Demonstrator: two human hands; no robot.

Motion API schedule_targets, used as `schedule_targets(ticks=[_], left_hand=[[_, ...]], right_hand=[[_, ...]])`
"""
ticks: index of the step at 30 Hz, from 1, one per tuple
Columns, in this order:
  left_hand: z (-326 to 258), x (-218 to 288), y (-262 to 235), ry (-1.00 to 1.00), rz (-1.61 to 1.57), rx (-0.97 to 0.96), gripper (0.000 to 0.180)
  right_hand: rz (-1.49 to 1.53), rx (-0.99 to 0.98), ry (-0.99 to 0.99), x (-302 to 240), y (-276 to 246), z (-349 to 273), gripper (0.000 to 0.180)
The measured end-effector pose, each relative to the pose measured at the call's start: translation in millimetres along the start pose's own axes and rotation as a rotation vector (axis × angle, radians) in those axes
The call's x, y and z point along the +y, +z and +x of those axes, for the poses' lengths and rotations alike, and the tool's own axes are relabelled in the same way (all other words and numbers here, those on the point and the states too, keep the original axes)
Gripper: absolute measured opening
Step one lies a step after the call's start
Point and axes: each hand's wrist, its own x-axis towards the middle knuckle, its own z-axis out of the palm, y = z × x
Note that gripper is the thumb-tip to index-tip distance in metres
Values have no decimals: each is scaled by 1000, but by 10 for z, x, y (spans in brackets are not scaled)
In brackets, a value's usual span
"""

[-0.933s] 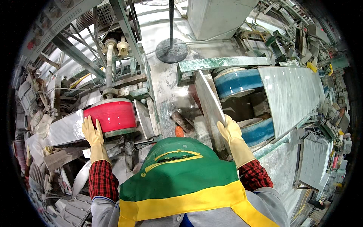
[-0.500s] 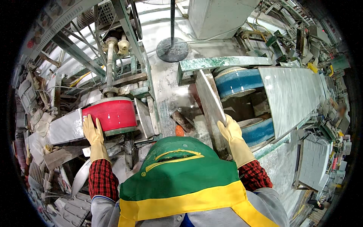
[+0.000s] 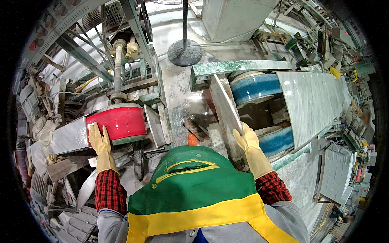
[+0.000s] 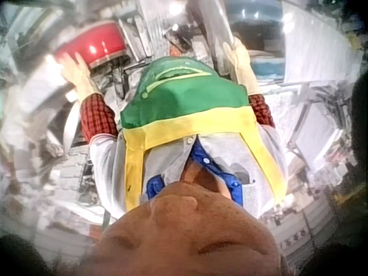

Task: The person manually polishes the edges of rectangular ceramic tiles using a red rotating grinding wheel. They pick up tiles from a conveyor belt, press the edges against the spinning wheel, and then place the tiles back onto the belt. The process is repeated for multiple tiles in a continuous loop.

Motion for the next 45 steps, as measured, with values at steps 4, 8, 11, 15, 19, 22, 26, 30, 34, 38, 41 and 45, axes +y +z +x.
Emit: schedule_targets(ticks=[4,8,11,15,19,22,26,30,34,38,41,45], left_hand=[[-5,12,10,-14,-6,5,53],[-2,3,3,-12,-9,-2,54],[-4,2,10,-8,-7,6,54],[1,13,-10,-7,-8,5,55],[5,24,-30,-16,-9,-9,55],[2,18,-20,-10,-9,-3,55],[-1,10,-7,-12,-7,-6,55],[-6,-1,43,-13,10,20,54],[-7,3,26,-24,4,-12,54],[-2,22,-5,-37,-4,-34,55],[3,44,-33,-47,6,-53,56],[5,37,-56,-41,-12,-58,55]], right_hand=[[6,-9,-4,-1,-2,4,55],[28,-29,-9,4,-9,9,54],[12,-39,22,-64,-45,-12,54],[-5,-13,13,-26,-5,-1,54],[31,-28,1,-23,-13,-4,55],[26,-14,-10,18,19,2,55],[23,-19,-8,1,14,3,54],[30,9,-34,75,75,21,54],[31,-33,-9,-15,3,-4,55],[28,-19,-6,-21,9,-12,54],[31,-10,-19,6,30,-10,54],[30,-18,-7,-45,3,-25,54]])
